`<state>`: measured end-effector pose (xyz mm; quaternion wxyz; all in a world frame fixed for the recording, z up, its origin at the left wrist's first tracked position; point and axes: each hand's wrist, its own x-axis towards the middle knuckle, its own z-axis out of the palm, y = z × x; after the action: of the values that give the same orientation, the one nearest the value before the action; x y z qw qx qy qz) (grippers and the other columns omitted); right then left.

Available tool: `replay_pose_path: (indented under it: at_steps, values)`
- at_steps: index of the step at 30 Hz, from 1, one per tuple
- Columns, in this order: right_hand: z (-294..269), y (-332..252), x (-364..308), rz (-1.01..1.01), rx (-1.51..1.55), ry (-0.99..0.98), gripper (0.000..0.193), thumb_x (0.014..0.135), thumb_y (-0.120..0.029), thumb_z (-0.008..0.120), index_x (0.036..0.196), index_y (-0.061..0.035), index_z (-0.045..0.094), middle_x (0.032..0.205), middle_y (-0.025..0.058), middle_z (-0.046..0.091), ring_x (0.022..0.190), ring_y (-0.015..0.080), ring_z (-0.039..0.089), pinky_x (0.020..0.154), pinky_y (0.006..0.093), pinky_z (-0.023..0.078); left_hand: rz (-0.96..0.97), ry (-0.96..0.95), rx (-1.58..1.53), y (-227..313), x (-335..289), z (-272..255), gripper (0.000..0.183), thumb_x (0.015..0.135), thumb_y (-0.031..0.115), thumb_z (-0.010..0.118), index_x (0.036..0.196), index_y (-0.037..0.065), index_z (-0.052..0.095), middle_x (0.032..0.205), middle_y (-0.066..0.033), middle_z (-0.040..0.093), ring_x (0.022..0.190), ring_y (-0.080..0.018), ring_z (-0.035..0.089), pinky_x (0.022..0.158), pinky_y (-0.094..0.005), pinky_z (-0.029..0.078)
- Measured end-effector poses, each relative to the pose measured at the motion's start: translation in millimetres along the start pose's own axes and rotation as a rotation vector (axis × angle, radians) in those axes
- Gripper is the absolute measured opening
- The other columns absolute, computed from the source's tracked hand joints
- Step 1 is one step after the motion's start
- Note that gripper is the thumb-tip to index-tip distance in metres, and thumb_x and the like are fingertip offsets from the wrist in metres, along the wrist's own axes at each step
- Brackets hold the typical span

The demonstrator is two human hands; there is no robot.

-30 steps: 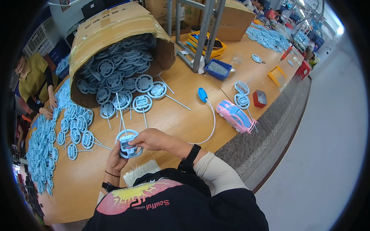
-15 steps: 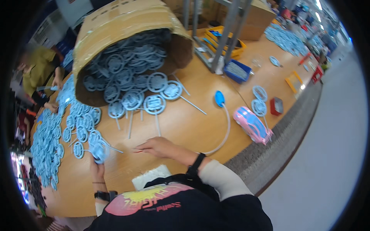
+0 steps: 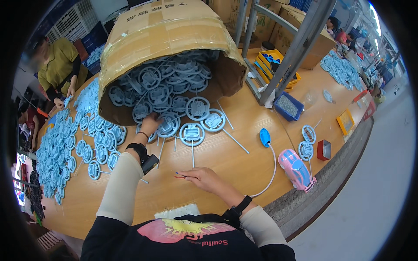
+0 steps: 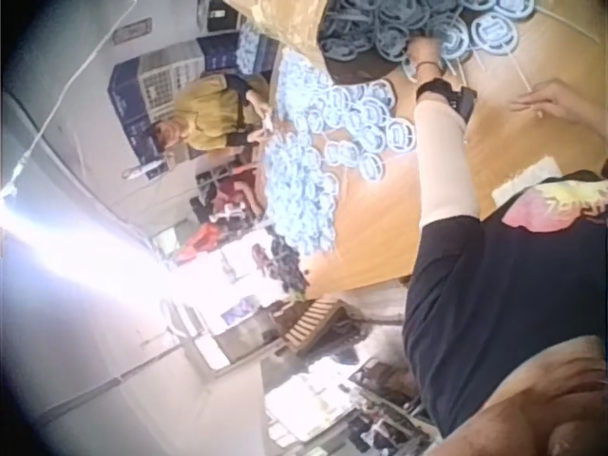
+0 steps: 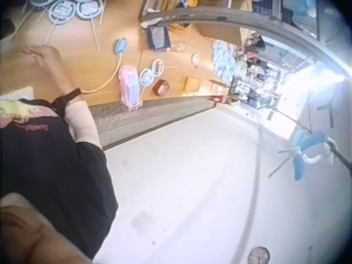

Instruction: The person repeatedly picks up light blue plastic circular components from a large cardboard box and inserts a small red and blue rectangular piece into the center of each component. The person handles the items one at a time, placing the assembled units onto a wooden table. A coworker is visible in the background performing a similar task.

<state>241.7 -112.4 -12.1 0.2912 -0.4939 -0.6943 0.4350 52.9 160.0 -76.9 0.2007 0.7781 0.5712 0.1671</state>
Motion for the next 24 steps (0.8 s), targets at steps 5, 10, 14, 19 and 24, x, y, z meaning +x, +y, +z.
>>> replay_pose_path:
  at_steps: [5, 10, 14, 19, 24]
  values:
    - [1, 3, -10, 0.018, 0.057, 0.062, 0.032, 0.085, -0.018, 0.056, 0.117, -0.0210, 0.059, 0.089, 0.0119, 0.063, 0.079, 0.0282, 0.061, 0.070, 0.0362, 0.047, -0.133, -0.337, -0.233, 1, -41, -21, 0.040, 0.074, 0.028, 0.068, 0.102, 0.001, 0.060, 0.093, -0.0142, 0.065, 0.084, -0.0247, 0.062, 0.074, -0.0339, 0.050]
    - [5, -16, -14, -0.062, -0.069, 0.141, 0.029, 0.084, -0.018, 0.056, 0.113, -0.0207, 0.061, 0.081, 0.0126, 0.062, 0.074, 0.0288, 0.060, 0.067, 0.0363, 0.048, -0.388, -0.590, -1.202, 20, -164, -51, 0.024, 0.085, 0.020, 0.062, 0.103, 0.005, 0.059, 0.084, 0.0002, 0.061, 0.071, -0.0080, 0.057, 0.066, -0.0268, 0.052]
    - [21, -25, -16, -0.112, -0.221, 0.146, 0.027, 0.084, -0.017, 0.057, 0.110, -0.0202, 0.063, 0.077, 0.0129, 0.061, 0.071, 0.0302, 0.059, 0.064, 0.0377, 0.047, -0.467, -0.311, -1.467, 36, -239, -55, 0.021, 0.091, 0.019, 0.052, 0.106, 0.005, 0.057, 0.086, -0.0009, 0.061, 0.071, -0.0093, 0.058, 0.067, -0.0259, 0.051]
    - [24, -53, -26, -0.142, -0.279, 0.120, 0.026, 0.083, -0.017, 0.058, 0.108, -0.0190, 0.063, 0.079, 0.0127, 0.062, 0.073, 0.0303, 0.060, 0.064, 0.0373, 0.047, -0.348, -0.230, -1.583, 50, -276, -50, 0.024, 0.091, 0.018, 0.052, 0.111, 0.004, 0.054, 0.092, -0.0026, 0.061, 0.077, -0.0110, 0.058, 0.072, -0.0284, 0.052]
    - [29, -63, -27, -0.243, -0.155, 0.121, 0.026, 0.082, -0.015, 0.059, 0.107, -0.0172, 0.064, 0.086, 0.0123, 0.064, 0.077, 0.0294, 0.061, 0.067, 0.0359, 0.048, -0.334, -0.328, -1.715, 48, -282, -53, 0.028, 0.092, 0.020, 0.051, 0.115, 0.004, 0.052, 0.104, -0.0057, 0.060, 0.092, -0.0146, 0.059, 0.083, -0.0305, 0.049]
